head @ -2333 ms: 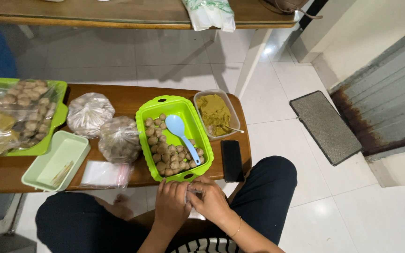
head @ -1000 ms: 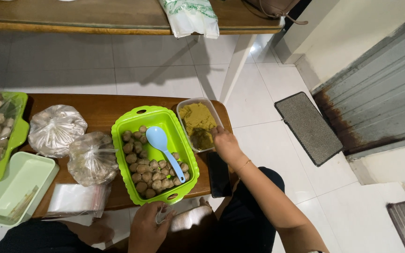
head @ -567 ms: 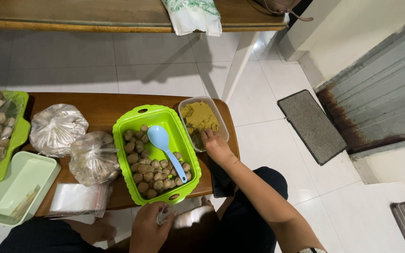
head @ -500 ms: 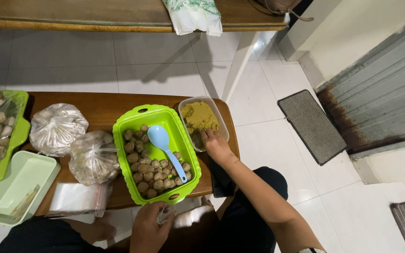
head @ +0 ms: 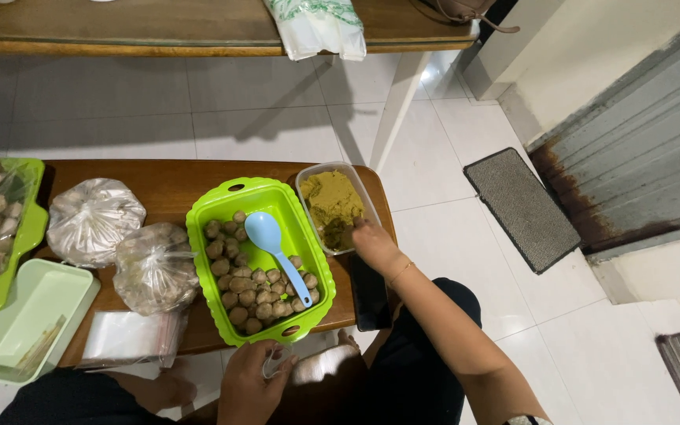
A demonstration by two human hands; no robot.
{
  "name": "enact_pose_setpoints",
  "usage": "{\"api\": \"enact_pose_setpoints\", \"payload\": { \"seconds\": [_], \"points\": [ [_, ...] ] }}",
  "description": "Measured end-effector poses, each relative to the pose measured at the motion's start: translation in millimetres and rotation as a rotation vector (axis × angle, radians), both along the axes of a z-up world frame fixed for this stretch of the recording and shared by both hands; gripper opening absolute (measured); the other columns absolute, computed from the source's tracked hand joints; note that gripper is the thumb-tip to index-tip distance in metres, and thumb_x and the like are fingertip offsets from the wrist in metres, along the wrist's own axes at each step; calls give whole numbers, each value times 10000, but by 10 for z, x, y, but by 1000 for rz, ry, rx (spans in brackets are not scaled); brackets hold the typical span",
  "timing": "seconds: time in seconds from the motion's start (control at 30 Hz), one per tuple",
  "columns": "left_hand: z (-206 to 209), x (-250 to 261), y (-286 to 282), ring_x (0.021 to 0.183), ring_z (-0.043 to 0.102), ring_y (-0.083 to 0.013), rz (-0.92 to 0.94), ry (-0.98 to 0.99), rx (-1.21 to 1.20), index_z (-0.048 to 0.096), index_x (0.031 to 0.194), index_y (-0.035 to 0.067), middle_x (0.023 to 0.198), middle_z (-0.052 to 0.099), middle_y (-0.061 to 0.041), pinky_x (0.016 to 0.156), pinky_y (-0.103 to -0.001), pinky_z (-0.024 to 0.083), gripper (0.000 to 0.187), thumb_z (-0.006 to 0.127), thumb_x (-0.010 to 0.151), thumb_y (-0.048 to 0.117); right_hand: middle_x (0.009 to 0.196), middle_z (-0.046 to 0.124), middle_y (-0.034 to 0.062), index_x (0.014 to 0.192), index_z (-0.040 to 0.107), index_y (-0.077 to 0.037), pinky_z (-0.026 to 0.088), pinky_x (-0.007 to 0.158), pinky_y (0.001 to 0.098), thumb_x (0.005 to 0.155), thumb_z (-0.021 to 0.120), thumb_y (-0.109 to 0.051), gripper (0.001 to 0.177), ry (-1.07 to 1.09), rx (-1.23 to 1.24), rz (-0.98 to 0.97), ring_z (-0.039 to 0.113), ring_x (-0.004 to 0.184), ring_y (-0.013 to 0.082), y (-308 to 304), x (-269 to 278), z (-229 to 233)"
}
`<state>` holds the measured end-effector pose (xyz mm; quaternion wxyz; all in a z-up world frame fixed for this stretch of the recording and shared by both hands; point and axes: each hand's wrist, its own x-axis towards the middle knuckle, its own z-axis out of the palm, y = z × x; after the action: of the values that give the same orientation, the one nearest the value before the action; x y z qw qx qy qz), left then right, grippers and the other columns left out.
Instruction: A person is scooping chili paste into small plastic bags and organizing meatballs for packaging.
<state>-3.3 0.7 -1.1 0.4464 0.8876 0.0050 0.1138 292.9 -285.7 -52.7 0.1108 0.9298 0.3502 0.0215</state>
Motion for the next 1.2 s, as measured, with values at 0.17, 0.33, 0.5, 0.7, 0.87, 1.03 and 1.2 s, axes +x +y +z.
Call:
{"api": "enact_pose_setpoints", "payload": {
  "seconds": [0.17, 0.33, 0.5, 0.7, 0.87, 1.03, 1.2],
  "points": [
    [17, 11, -6, 888, 693, -198, -10, 5, -12, 704, 1042, 148, 897, 736, 7, 771, -386, 568, 327, 817, 826, 365, 967, 614, 201, 1122, 675, -4, 565, 577, 465, 741, 587, 163, 425, 82, 225, -101, 668, 673, 387, -45, -123, 343],
    [-55, 14, -16, 895, 689, -207, -24, 38, 11, 698, 1053, 139, 899, 734, -13, 761, -395, 573, 354, 834, 817, 366, 998, 636, 177, 1218, 687, -25, 568, 560, 472, 708, 573, 167, 557, 79, 270, -133, 692, 749, 388, -51, -203, 225],
    [57, 17, -35, 857, 685, -174, -12, -17, -5, 703, 1033, 140, 860, 728, 12, 765, -357, 564, 304, 811, 835, 343, 1080, 638, 193, 1229, 705, 3, 574, 587, 501, 750, 509, 214, 560, 114, 498, -196, 683, 718, 429, -12, -254, 394],
    [-30, 35, -56, 826, 682, -196, -40, 14, -3, 702, 1045, 133, 856, 721, -3, 740, -379, 562, 343, 823, 827, 368, 814, 631, 133, 1244, 760, -165, 536, 511, 469, 738, 525, 80, 609, 145, 296, -312, 673, 636, 384, 19, -273, 337],
    [21, 36, -53, 818, 664, -176, -24, 15, 1, 704, 1013, 167, 836, 703, 22, 726, -354, 545, 292, 803, 839, 380, 827, 639, 141, 733, 665, -52, 531, 484, 445, 698, 590, 29, 116, -3, 190, -373, 665, 630, 347, -76, -78, -125],
    [-1, 28, -36, 844, 681, -183, -42, 33, 14, 704, 1027, 148, 857, 716, 6, 741, -364, 560, 297, 807, 843, 357, 865, 692, 168, 847, 709, -40, 548, 572, 510, 968, 656, -287, 280, 140, 430, -467, 685, 707, 403, 160, -255, 640],
    [-2, 52, -75, 810, 671, -190, -55, 57, -9, 707, 1027, 167, 836, 705, 6, 722, -376, 548, 288, 803, 840, 364, 745, 662, 162, 754, 683, -55, 519, 490, 498, 890, 649, -201, 202, 13, 327, -441, 675, 600, 398, 131, -96, 19]
  ]
}}
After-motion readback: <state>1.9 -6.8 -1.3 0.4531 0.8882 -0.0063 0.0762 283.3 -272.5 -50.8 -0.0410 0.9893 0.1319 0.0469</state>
